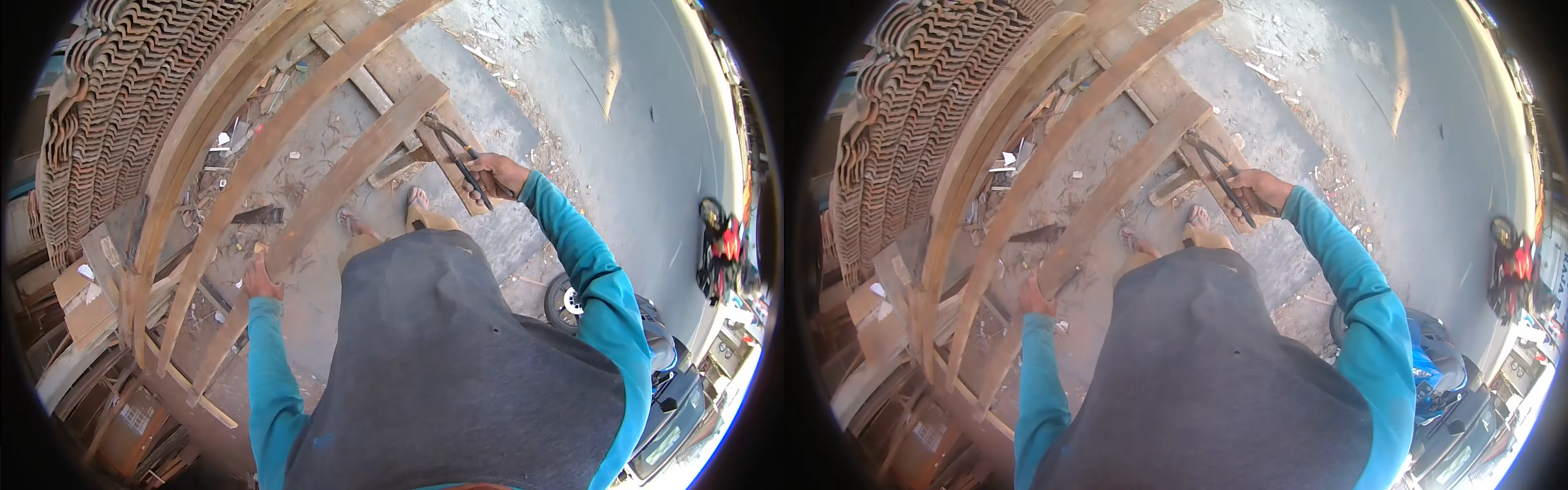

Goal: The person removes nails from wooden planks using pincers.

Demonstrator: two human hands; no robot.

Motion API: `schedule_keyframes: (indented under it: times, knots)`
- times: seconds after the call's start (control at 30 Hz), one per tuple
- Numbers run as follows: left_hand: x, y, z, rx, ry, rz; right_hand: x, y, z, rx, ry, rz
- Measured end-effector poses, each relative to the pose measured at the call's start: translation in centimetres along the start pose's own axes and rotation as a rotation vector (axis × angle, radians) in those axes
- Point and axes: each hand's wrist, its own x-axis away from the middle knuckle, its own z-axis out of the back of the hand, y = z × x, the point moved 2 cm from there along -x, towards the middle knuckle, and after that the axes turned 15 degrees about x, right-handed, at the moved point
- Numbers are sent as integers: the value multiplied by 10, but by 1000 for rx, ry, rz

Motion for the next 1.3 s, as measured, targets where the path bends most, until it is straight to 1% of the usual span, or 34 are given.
schedule_keyframes:
  times: [0.03, 0.07, 0.1, 0.17, 0.23, 0.27, 0.33, 0.47, 0.53, 0.6, 0.67, 0.73, 0.8, 0.83, 0.9, 0.97, 1.0, 1.03, 1.07, 1.13, 1.2, 1.27, 1.3]
  knots:
    - [-2, 0, 2, -32, -13, 32, -6, 5, -2, 51, -39, -20]
    - [-6, -2, 3, -36, -18, 22, -12, 8, -7, 100, -78, -40]
    - [-8, -5, 3, -8, -31, 10, -7, 2, -21, 109, -2, -18]
    - [-6, -9, 0, 33, -46, 0, -6, 0, -30, 123, 47, -21]
    - [-8, -4, 4, -54, -54, 27, -6, -2, -37, 142, 98, -19]
    - [-8, -1, 7, -46, -58, 29, -6, -2, -41, 149, 140, -20]
    - [-11, 0, 10, -25, -138, 96, -7, -5, -50, 163, 186, -24]
    - [-13, -6, 10, 17, -158, 82, -11, 0, -72, 170, 318, -35]
    - [-13, -6, 13, 7, -174, 64, -22, 7, -103, 6, 408, -37]
    - [-16, -6, 15, 20, -184, 79, -29, 10, -109, -20, 396, -22]
    - [-14, -6, 16, 27, -226, 69, -37, 23, -124, -70, 502, 24]
    - [-14, -6, 16, 50, -162, 33, -66, 31, -157, -224, 582, 56]
    - [-17, -17, 19, 40, -168, 16, -71, 26, -170, -311, 588, 131]
    - [-13, -20, 16, 56, -201, -13, -74, 32, -173, -325, 599, 118]
    - [-8, -16, 14, 90, -219, -6, -79, 40, -165, -234, 631, 198]
    - [-18, -6, 15, 123, -171, 20, -82, 41, -157, -169, 623, 212]
    - [-15, -3, 17, 69, -159, 5, -78, 45, -155, -135, 625, 198]
    - [-10, -2, 20, 10, -159, -15, -69, 43, -146, -67, 523, 181]
    - [-9, -6, 19, 10, -164, -17, -56, 38, -134, -70, 526, 178]
    - [-7, -16, 10, 21, -173, 10, -26, 9, -113, 97, 397, 131]
    - [-7, -12, 13, 42, -167, 13, -8, -4, -77, 205, 297, 1]
    - [-9, -8, 14, 54, -156, 15, 1, -24, -53, 195, 168, -98]
    - [-8, -7, 14, 63, -135, -4, 3, -32, -42, 178, 79, -105]
